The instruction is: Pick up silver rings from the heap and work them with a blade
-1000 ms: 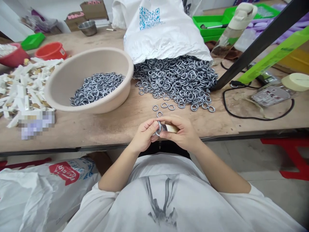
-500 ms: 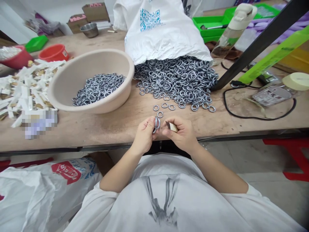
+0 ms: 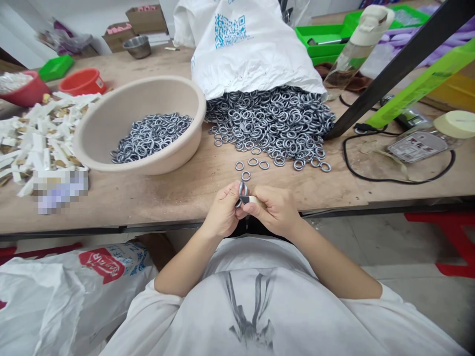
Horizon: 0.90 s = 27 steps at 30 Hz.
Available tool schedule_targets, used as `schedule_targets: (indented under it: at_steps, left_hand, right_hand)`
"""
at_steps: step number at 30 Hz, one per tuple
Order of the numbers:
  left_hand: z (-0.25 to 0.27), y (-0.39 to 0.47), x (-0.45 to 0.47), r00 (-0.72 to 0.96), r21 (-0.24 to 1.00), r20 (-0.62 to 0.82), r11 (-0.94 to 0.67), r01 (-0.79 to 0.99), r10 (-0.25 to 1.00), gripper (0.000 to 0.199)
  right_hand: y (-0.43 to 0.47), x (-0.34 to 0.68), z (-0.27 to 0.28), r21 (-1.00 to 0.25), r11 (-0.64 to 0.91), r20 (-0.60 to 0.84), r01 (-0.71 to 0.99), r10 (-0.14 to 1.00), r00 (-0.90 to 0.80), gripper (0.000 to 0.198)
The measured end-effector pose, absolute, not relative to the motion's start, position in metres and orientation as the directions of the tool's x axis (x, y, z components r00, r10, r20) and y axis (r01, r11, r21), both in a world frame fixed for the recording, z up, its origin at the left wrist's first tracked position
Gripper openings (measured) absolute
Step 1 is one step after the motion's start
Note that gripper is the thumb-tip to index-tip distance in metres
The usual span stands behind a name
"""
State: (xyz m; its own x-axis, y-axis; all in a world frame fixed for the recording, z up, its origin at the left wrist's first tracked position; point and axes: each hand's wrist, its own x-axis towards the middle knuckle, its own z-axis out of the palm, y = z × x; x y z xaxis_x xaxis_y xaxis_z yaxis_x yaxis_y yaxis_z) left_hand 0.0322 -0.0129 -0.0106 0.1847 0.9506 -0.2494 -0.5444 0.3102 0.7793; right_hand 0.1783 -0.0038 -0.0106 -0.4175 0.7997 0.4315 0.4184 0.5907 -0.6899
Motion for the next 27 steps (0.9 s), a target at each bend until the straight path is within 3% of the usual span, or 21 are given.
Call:
schedule_targets:
  at_steps: [2, 7, 13, 17, 23, 27]
  left_hand:
    - [-0.01, -0.014, 0.031, 0.23, 0.765, -0.247, 0.335, -0.551, 0.941, 0.049]
    - [-0.011, -0.018, 0.03, 0.334, 0.789, -0.203, 0.356, -0.501, 0.92, 0.049]
    - [-0.022, -0.014, 0.019, 0.223, 0.973, 0.016, 0.036, -0.227, 0.975, 0.048]
    - [-0.02, -0.013, 0.01, 0.248, 0.992, 0.127, -0.125, -0.022, 0.961, 0.046]
    - [-0.014, -0.015, 0.007, 0.284, 0.981, 0.152, -0.179, 0.07, 0.947, 0.046]
    - [-0.016, -0.015, 0.008, 0.305, 0.991, 0.133, -0.137, -0.009, 0.943, 0.046]
  right_hand:
    - [0.001, 0.179, -0.015, -0.714, 0.556, 0.408, 0.426, 0.825, -0.391, 0.057]
    - [0.019, 0.188, -0.023, -0.833, 0.362, 0.333, 0.418, 0.932, -0.142, 0.057]
    - [0.004, 0.193, 0.0, -0.759, 0.526, 0.366, 0.384, 0.832, -0.416, 0.052]
    - [-0.003, 0.195, 0.012, -0.68, 0.583, 0.359, 0.444, 0.793, -0.491, 0.05]
    - [0.0, 0.198, 0.014, -0.688, 0.589, 0.347, 0.424, 0.78, -0.52, 0.05]
    - [0.006, 0.202, 0.008, -0.793, 0.508, 0.337, 0.338, 0.826, -0.452, 0.052]
